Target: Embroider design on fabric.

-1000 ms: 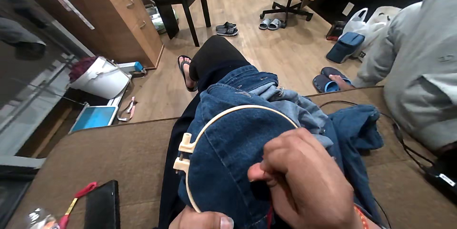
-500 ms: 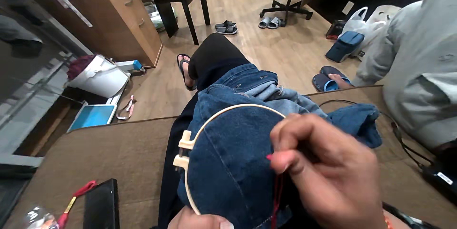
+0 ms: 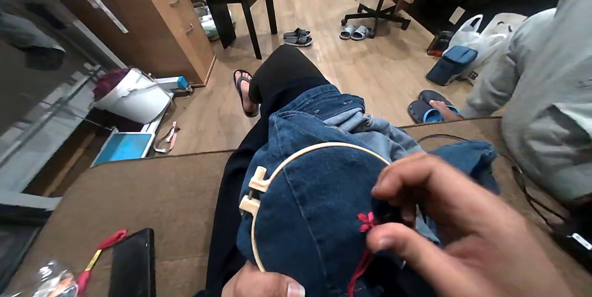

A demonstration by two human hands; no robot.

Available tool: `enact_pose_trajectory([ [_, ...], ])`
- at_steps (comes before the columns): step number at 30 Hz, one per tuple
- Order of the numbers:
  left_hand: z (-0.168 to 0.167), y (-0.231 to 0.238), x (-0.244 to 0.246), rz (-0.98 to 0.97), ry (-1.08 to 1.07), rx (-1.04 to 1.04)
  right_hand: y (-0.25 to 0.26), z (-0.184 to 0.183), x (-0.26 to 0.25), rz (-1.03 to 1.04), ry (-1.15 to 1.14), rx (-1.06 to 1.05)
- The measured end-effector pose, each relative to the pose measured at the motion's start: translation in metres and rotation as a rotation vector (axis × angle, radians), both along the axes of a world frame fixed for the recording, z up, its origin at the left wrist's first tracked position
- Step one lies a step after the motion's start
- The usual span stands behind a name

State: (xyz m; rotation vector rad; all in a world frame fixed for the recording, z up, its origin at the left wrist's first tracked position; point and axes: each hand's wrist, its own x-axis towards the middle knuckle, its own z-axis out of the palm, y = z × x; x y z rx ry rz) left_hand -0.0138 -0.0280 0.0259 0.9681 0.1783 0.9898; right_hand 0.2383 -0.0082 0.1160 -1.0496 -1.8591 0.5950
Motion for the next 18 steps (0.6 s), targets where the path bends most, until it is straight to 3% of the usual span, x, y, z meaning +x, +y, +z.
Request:
enact_pose_trajectory([
  [6, 0.002, 0.001, 0.003, 0.022, -0.051, -0.002, -0.001, -0.02, -0.025, -0.106, -0.066, 0.263],
  [11, -0.003, 0.001, 0.004, 0.019, -0.108, -0.016, -0.003, -0.032, -0.028, -0.092, -0.363, 0.727],
  [13, -0.002, 0.0, 0.003, 0.03, -0.067, 0.002, 0.002, -0.035, -0.027, -0.056, -0.277, 0.675],
  [16, 0.004, -0.001, 0.003, 0.009, -0.008, -0.004, 0.012, -0.035, -0.023, -0.045, 0.077, 0.348],
  [18, 0.003, 0.001, 0.003, -0.021, -0.034, 0.013, 0.016, -0.032, -0.021, -0.041, 0.182, 0.219],
])
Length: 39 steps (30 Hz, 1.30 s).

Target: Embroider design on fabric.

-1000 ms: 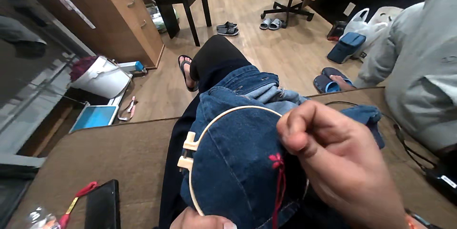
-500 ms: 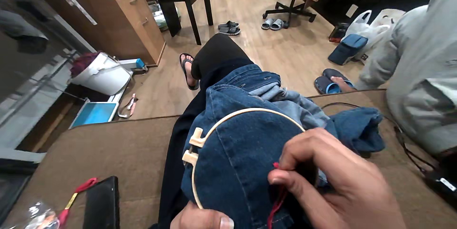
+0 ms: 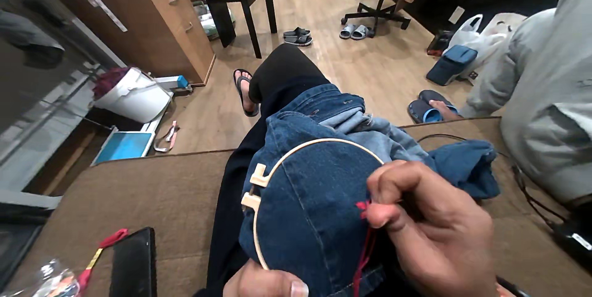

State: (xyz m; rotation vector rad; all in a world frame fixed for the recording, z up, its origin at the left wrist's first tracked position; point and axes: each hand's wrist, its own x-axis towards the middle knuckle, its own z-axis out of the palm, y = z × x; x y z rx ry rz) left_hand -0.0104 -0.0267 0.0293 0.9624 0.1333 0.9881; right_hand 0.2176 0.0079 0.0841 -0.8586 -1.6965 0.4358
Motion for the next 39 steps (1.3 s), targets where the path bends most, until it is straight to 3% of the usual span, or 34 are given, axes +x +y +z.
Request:
enact_pose_trajectory([
  [7, -0.001, -0.004, -0.006, 0.017, 0.055, 0.01, -0.01, 0.01, -0.004, 0.115, -0.082, 0.162],
  [12, -0.007, 0.0, 0.0, 0.028, 0.026, -0.002, 0.016, 0.032, 0.01, 0.198, 0.489, -0.238],
  [15, -0.007, -0.001, -0.002, 0.032, -0.032, -0.02, 0.023, 0.045, 0.034, 0.146, 0.619, -0.208],
  [17, -0.006, -0.001, -0.002, 0.029, -0.055, -0.029, 0.019, 0.048, 0.044, 0.151, 0.525, -0.17],
  [21, -0.006, 0.001, -0.002, 0.017, -0.062, -0.009, -0.008, 0.044, 0.037, 0.099, -0.012, -0.211],
  [24, -0.009, 0.003, -0.002, 0.012, -0.04, 0.017, -0.02, 0.027, 0.015, 0.021, -0.238, -0.133],
  [27, -0.008, 0.002, -0.001, 0.018, -0.04, -0.009, -0.022, 0.012, -0.002, -0.081, -0.232, -0.011],
  [30, -0.008, 0.001, -0.001, 0.04, -0.01, -0.005, -0.021, 0.004, -0.01, -0.159, -0.129, -0.077],
  [34, -0.01, 0.004, 0.001, 0.033, -0.023, 0.015, -0.016, 0.004, -0.009, -0.18, -0.171, -0.092],
  [39, -0.013, 0.005, 0.002, 0.064, -0.076, -0.035, -0.008, -0.006, -0.024, -0.221, -0.284, 0.192],
])
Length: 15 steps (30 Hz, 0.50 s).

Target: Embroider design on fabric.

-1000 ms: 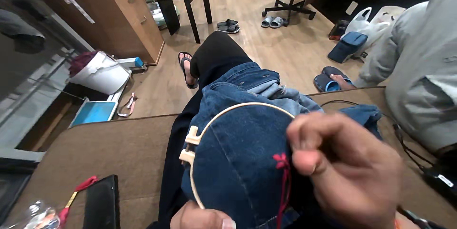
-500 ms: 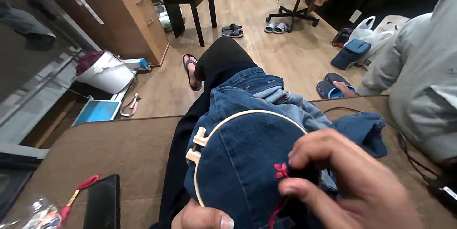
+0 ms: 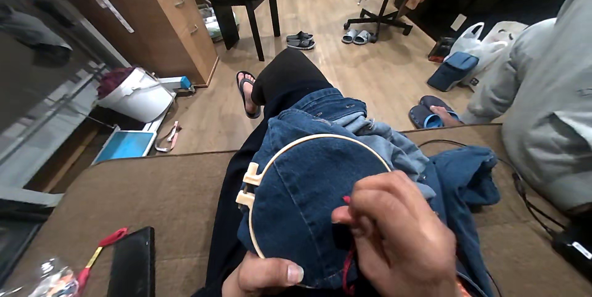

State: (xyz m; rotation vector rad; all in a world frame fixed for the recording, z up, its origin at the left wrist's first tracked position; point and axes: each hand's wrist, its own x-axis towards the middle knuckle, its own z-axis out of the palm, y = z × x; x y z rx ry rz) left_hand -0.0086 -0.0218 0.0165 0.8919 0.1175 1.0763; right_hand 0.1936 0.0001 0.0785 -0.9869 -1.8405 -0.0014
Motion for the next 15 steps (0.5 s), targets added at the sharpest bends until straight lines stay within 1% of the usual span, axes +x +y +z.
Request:
enact_pose_trajectory([
  [2, -0.004, 0.002, 0.001, 0.005, -0.033, -0.003, 0.008, -0.007, -0.004, -0.015, -0.113, 0.184],
  [3, -0.007, 0.003, 0.001, 0.007, -0.048, -0.001, 0.013, -0.008, -0.005, -0.009, -0.172, 0.242],
  [5, -0.012, 0.007, 0.002, 0.023, -0.07, 0.007, 0.025, -0.009, -0.005, 0.031, -0.231, 0.274],
  [7, -0.015, 0.015, 0.005, 0.036, -0.102, 0.006, 0.042, -0.009, -0.007, 0.087, -0.145, 0.161],
  [11, -0.021, 0.038, 0.008, 0.013, -0.216, -0.025, 0.073, -0.005, -0.01, 0.127, 0.134, -0.198],
  [13, -0.022, 0.043, 0.007, 0.023, -0.228, -0.044, 0.08, -0.002, -0.01, 0.159, 0.23, -0.34],
  [15, -0.023, 0.043, 0.007, 0.014, -0.228, -0.036, 0.081, 0.0, -0.007, 0.2, 0.293, -0.424],
])
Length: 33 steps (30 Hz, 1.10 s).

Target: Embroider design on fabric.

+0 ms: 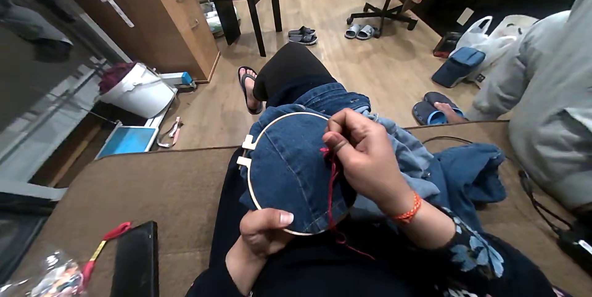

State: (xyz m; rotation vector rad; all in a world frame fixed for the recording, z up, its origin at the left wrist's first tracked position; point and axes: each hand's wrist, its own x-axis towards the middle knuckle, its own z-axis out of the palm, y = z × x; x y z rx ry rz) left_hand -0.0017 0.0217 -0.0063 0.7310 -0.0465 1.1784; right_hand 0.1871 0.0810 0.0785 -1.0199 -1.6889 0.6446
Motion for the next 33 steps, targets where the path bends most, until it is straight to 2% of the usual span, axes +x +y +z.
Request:
enact_pose_trajectory([
  [3, -0.002, 0.0, 0.001, 0.008, 0.002, 0.019, 0.0, 0.004, 0.003, 0.084, 0.166, -0.109],
  [6, -0.003, 0.001, 0.002, -0.001, -0.014, 0.009, 0.005, 0.005, 0.005, 0.163, 0.489, -0.247],
  [8, -0.003, 0.0, 0.003, 0.001, -0.035, -0.019, 0.008, 0.015, 0.009, 0.092, 0.718, -0.329],
  [10, -0.004, -0.001, 0.003, 0.001, -0.074, -0.037, 0.009, 0.03, 0.021, -0.026, 0.836, -0.309],
  [12, -0.004, -0.001, 0.003, -0.021, -0.112, -0.058, 0.001, 0.035, 0.034, -0.137, 0.724, -0.212],
  [14, -0.004, -0.001, 0.003, -0.069, -0.126, -0.075, -0.016, 0.024, 0.044, -0.195, 0.429, -0.144],
  [16, -0.003, -0.001, 0.003, -0.13, -0.105, -0.053, -0.03, 0.009, 0.046, -0.203, 0.265, -0.164],
  [19, -0.003, -0.001, 0.005, -0.165, -0.023, 0.028, -0.049, -0.006, 0.036, -0.072, 0.314, -0.397],
  [22, -0.005, -0.001, 0.006, -0.147, 0.012, 0.022, -0.058, -0.013, 0.026, 0.206, 0.643, -0.563],
  [24, -0.001, -0.002, 0.006, -0.107, 0.05, -0.082, -0.057, -0.02, 0.02, 0.362, 0.881, -0.635],
  [27, 0.015, -0.011, 0.006, 0.058, 0.296, -0.381, -0.057, -0.027, 0.012, 0.306, 1.026, -0.667],
  [28, 0.019, -0.015, 0.004, 0.093, 0.422, -0.403, -0.057, -0.029, 0.012, 0.285, 1.055, -0.669],
  [29, 0.019, -0.018, -0.003, 0.08, 0.558, -0.336, -0.056, -0.03, 0.012, 0.272, 1.072, -0.668],
  [31, 0.019, -0.024, -0.028, -0.02, 0.813, -0.048, -0.055, -0.03, 0.013, 0.248, 1.08, -0.663],
  [32, 0.026, -0.027, -0.041, -0.027, 0.964, 0.115, -0.054, -0.03, 0.013, 0.226, 1.073, -0.669],
  [33, 0.036, -0.031, -0.052, 0.051, 1.123, 0.242, -0.054, -0.03, 0.014, 0.213, 1.064, -0.672],
])
